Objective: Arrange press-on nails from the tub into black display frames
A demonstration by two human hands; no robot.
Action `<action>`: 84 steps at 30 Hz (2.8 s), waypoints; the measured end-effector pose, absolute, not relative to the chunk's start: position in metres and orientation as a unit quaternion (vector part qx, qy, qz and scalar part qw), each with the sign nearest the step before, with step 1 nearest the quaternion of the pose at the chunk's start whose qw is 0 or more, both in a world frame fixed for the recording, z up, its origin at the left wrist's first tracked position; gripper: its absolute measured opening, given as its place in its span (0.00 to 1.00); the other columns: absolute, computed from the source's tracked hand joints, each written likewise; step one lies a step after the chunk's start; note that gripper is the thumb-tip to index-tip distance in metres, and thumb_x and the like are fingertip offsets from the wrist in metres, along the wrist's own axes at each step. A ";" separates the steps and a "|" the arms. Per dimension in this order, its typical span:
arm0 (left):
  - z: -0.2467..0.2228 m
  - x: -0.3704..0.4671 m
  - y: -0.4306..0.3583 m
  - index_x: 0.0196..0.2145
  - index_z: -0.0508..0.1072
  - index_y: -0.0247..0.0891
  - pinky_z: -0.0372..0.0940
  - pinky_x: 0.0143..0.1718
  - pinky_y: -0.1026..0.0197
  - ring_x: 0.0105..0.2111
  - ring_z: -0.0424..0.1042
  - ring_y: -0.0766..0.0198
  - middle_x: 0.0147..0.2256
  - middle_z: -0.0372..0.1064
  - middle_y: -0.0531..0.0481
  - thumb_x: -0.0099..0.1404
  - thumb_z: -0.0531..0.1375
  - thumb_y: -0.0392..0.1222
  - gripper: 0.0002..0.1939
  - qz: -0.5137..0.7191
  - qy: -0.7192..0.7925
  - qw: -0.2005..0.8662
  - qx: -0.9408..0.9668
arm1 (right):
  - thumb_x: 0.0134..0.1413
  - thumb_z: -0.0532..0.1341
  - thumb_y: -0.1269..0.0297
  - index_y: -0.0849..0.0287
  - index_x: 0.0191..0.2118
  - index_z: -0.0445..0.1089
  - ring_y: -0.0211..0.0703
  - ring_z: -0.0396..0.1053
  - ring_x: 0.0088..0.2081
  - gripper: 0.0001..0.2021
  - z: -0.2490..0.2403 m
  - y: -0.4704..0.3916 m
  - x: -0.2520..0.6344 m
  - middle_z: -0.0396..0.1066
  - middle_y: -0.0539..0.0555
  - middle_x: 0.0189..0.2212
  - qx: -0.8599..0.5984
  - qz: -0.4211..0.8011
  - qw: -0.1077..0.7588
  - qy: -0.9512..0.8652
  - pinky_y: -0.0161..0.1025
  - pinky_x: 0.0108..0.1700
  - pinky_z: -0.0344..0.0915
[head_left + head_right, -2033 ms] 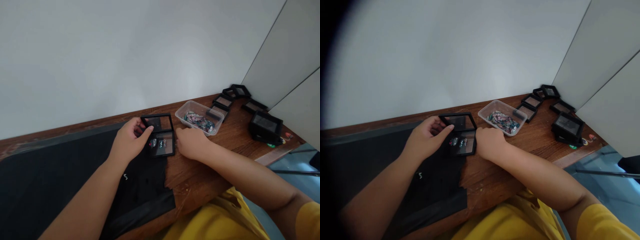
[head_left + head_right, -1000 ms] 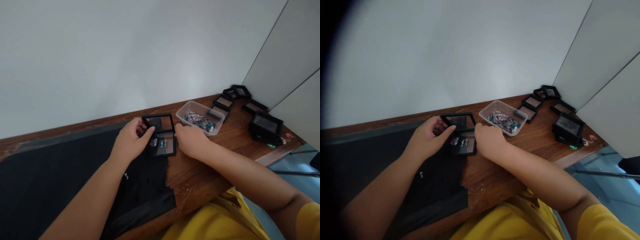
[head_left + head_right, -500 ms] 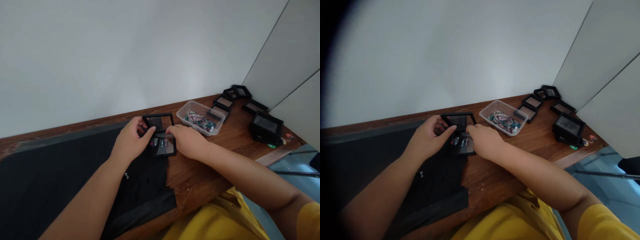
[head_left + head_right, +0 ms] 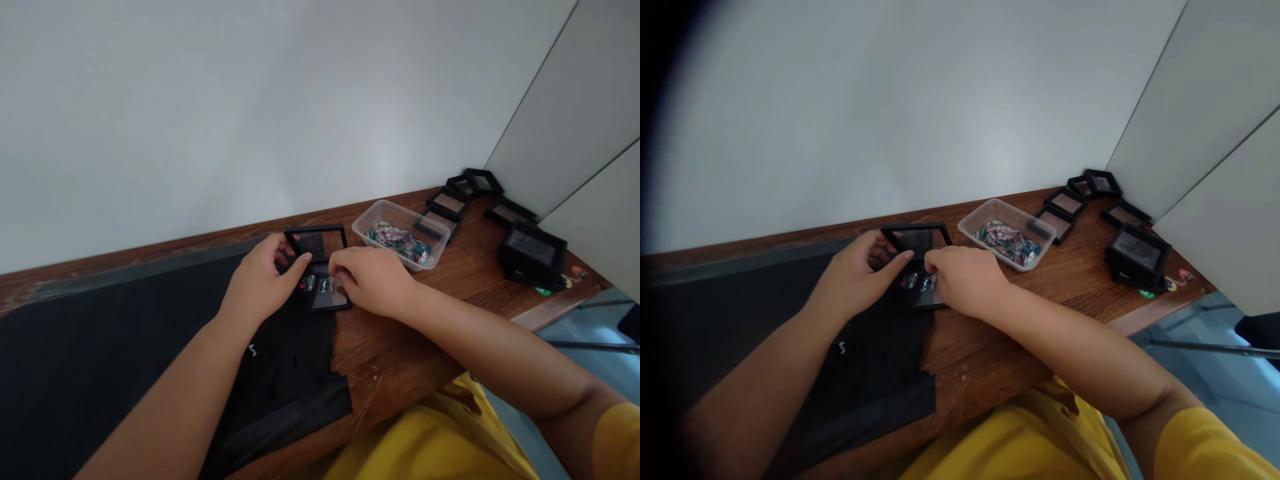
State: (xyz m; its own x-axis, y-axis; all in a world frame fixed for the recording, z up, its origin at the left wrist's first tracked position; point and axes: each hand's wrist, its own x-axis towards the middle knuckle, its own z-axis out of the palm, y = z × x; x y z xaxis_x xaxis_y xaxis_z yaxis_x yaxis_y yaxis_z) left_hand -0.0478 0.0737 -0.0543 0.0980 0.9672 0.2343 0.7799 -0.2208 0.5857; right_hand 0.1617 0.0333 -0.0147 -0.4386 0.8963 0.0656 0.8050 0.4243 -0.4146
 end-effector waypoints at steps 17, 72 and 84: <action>-0.054 -0.048 0.074 0.35 0.67 0.44 0.63 0.31 0.57 0.31 0.69 0.58 0.33 0.71 0.51 0.63 0.58 0.59 0.16 0.292 0.601 0.159 0.727 | 0.62 0.61 0.71 0.52 0.46 0.83 0.52 0.77 0.49 0.14 -0.013 0.036 0.161 0.83 0.54 0.46 -0.526 0.154 0.067 -0.834 0.42 0.45 0.66; -0.052 -0.048 0.073 0.39 0.72 0.44 0.65 0.34 0.54 0.32 0.72 0.55 0.35 0.73 0.48 0.63 0.58 0.58 0.16 0.277 0.591 0.163 0.740 | 0.62 0.61 0.75 0.61 0.41 0.80 0.42 0.74 0.38 0.09 -0.015 0.044 0.166 0.81 0.55 0.37 -0.504 0.287 0.146 -0.802 0.38 0.42 0.65; -0.051 -0.050 0.072 0.44 0.76 0.44 0.66 0.35 0.53 0.34 0.73 0.54 0.35 0.76 0.47 0.67 0.54 0.56 0.18 0.267 0.591 0.136 0.749 | 0.63 0.61 0.77 0.62 0.35 0.70 0.27 0.54 0.21 0.06 -0.005 0.040 0.162 0.73 0.45 0.29 -0.290 0.792 0.152 -0.516 0.26 0.20 0.49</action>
